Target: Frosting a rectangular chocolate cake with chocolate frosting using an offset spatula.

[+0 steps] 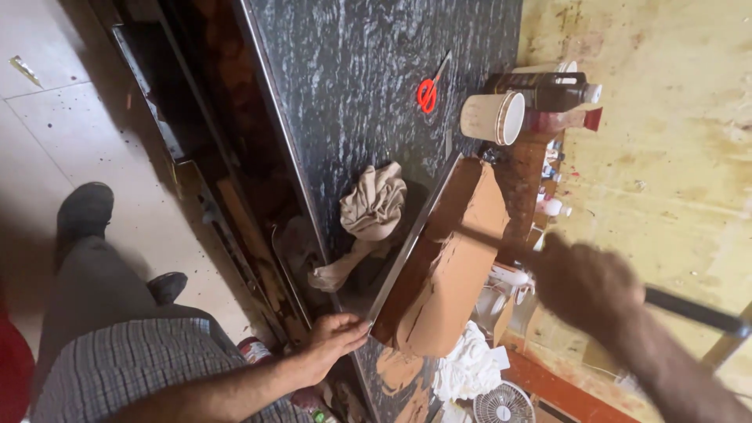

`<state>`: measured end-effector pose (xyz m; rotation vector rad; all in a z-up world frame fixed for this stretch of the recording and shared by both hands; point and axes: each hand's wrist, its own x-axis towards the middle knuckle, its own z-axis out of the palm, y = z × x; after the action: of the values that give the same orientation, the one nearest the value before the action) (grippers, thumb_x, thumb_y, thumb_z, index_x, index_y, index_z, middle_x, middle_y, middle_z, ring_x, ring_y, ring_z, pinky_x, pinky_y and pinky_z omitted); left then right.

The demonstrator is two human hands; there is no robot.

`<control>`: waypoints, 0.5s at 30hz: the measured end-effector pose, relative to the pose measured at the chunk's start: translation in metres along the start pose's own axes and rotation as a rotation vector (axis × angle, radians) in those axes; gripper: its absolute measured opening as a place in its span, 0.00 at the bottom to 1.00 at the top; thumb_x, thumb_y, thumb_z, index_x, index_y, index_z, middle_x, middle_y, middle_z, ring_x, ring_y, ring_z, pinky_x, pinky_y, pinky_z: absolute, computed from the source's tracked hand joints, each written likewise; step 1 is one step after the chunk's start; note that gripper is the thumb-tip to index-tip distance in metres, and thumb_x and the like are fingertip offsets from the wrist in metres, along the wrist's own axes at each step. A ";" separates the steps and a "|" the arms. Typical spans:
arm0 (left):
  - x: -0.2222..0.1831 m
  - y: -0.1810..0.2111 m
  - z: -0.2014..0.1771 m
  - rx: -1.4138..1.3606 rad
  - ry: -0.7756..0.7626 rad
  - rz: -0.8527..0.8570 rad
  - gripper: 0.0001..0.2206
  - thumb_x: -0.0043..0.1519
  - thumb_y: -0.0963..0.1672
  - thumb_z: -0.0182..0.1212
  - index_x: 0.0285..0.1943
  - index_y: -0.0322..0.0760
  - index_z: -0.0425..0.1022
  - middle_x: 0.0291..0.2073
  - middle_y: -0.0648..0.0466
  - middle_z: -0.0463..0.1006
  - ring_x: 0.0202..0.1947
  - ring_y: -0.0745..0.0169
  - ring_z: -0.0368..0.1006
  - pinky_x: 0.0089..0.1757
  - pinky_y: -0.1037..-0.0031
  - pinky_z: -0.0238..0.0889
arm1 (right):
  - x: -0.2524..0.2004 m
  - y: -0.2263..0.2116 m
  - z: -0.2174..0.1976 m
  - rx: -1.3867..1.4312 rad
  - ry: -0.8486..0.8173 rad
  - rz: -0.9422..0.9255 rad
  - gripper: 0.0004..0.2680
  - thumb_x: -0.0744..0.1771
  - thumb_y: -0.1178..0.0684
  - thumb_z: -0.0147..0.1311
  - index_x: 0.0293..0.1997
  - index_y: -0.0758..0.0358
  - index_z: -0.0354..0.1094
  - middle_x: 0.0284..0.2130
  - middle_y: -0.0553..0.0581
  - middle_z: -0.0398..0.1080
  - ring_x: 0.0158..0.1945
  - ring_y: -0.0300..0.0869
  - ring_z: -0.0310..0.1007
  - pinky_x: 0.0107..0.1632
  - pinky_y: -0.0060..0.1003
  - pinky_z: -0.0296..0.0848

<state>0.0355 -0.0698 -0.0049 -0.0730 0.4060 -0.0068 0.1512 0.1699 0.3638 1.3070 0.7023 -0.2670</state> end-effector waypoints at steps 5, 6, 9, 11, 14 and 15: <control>-0.005 0.005 0.002 0.012 0.019 0.035 0.09 0.62 0.42 0.63 0.47 0.32 0.79 0.41 0.53 0.81 0.44 0.65 0.78 0.52 0.72 0.75 | -0.045 -0.049 0.101 -0.082 0.205 -0.195 0.25 0.69 0.53 0.38 0.77 0.32 0.41 0.38 0.52 0.66 0.31 0.38 0.73 0.31 0.35 0.78; -0.007 0.007 0.002 0.009 0.010 0.047 0.09 0.62 0.42 0.62 0.48 0.32 0.79 0.42 0.54 0.81 0.45 0.65 0.78 0.52 0.73 0.75 | -0.057 -0.062 0.107 -0.015 0.185 -0.153 0.25 0.70 0.55 0.40 0.77 0.32 0.39 0.42 0.53 0.66 0.30 0.38 0.72 0.30 0.33 0.78; 0.002 0.007 -0.010 0.057 -0.008 0.045 0.10 0.63 0.42 0.63 0.49 0.30 0.78 0.43 0.53 0.80 0.45 0.65 0.77 0.52 0.73 0.75 | -0.085 -0.077 0.156 0.158 0.259 -0.135 0.27 0.67 0.54 0.46 0.76 0.28 0.44 0.38 0.52 0.66 0.31 0.39 0.73 0.33 0.36 0.78; 0.000 0.014 -0.013 0.106 -0.013 0.039 0.11 0.64 0.43 0.63 0.49 0.29 0.77 0.42 0.53 0.79 0.45 0.65 0.76 0.52 0.73 0.75 | -0.092 -0.086 0.192 0.300 0.309 -0.122 0.29 0.65 0.54 0.51 0.74 0.26 0.49 0.36 0.51 0.67 0.31 0.41 0.74 0.35 0.39 0.78; 0.003 0.037 -0.016 0.249 0.013 0.006 0.14 0.64 0.46 0.62 0.51 0.29 0.77 0.43 0.55 0.79 0.45 0.66 0.76 0.51 0.72 0.75 | -0.092 -0.098 0.264 0.609 0.370 -0.083 0.29 0.64 0.53 0.56 0.73 0.26 0.54 0.33 0.50 0.67 0.31 0.41 0.73 0.37 0.40 0.77; 0.002 0.049 -0.020 0.337 0.044 -0.019 0.15 0.64 0.48 0.61 0.51 0.30 0.76 0.43 0.56 0.79 0.45 0.66 0.77 0.50 0.70 0.75 | -0.096 -0.125 0.290 0.769 0.377 -0.058 0.28 0.64 0.53 0.55 0.73 0.28 0.54 0.33 0.50 0.67 0.31 0.40 0.72 0.36 0.39 0.75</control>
<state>0.0293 -0.0222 -0.0275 0.2563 0.4434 -0.0955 0.1018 -0.1560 0.3507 2.1057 1.0079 -0.3609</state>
